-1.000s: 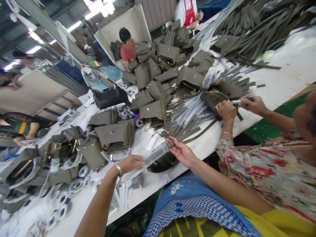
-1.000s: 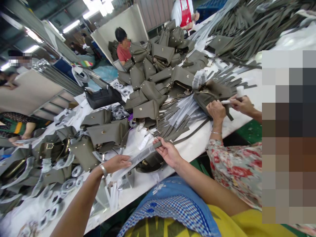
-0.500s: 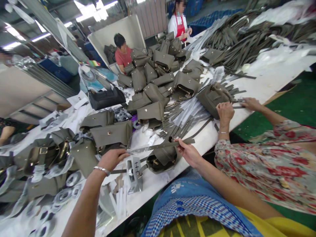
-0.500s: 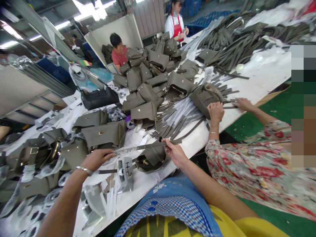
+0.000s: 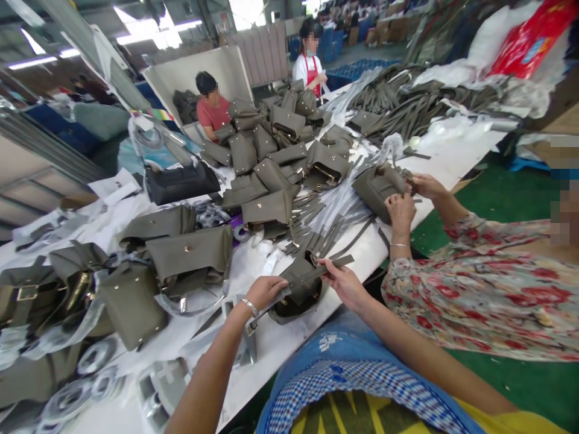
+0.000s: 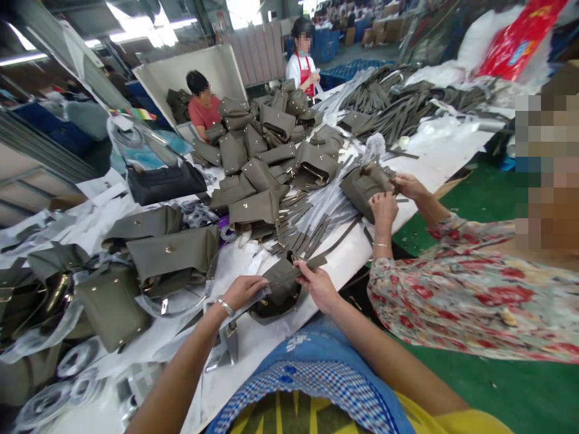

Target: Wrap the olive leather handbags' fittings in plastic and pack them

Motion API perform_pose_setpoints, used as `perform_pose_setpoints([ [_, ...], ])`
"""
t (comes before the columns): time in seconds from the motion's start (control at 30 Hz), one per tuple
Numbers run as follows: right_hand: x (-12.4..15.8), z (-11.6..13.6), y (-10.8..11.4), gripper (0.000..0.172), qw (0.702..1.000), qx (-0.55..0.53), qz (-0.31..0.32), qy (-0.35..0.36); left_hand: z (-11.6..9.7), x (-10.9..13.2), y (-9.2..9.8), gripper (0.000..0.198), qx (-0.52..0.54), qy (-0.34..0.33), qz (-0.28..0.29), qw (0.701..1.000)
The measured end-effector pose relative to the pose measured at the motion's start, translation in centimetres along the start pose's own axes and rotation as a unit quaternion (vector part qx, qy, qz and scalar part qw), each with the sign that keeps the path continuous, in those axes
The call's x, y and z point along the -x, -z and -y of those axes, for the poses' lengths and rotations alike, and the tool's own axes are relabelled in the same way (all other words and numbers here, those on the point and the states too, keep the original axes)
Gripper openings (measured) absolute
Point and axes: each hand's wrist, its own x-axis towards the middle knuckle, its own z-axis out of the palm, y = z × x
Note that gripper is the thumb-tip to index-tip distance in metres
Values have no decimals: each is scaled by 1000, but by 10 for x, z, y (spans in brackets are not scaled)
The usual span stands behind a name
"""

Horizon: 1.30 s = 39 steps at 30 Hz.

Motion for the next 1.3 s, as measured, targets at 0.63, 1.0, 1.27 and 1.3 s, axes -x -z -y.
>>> perform_pose_setpoints([
  [0.63, -17, -18, 16, 42, 983, 178, 46, 17, -28, -51, -35, 38, 313, 86, 27, 945],
  [1.0, -83, -4, 53, 43, 733, 591, 169, 294, -16, -69, -18, 35, 249, 117, -82, 958],
  [1.27, -79, -5, 52, 27, 712, 587, 179, 340, -18, -76, -18, 37, 256, 103, -33, 961],
  [1.3, -76, -5, 50, 26, 711, 587, 179, 344, -20, -75, -15, 36, 237, 96, -35, 966],
])
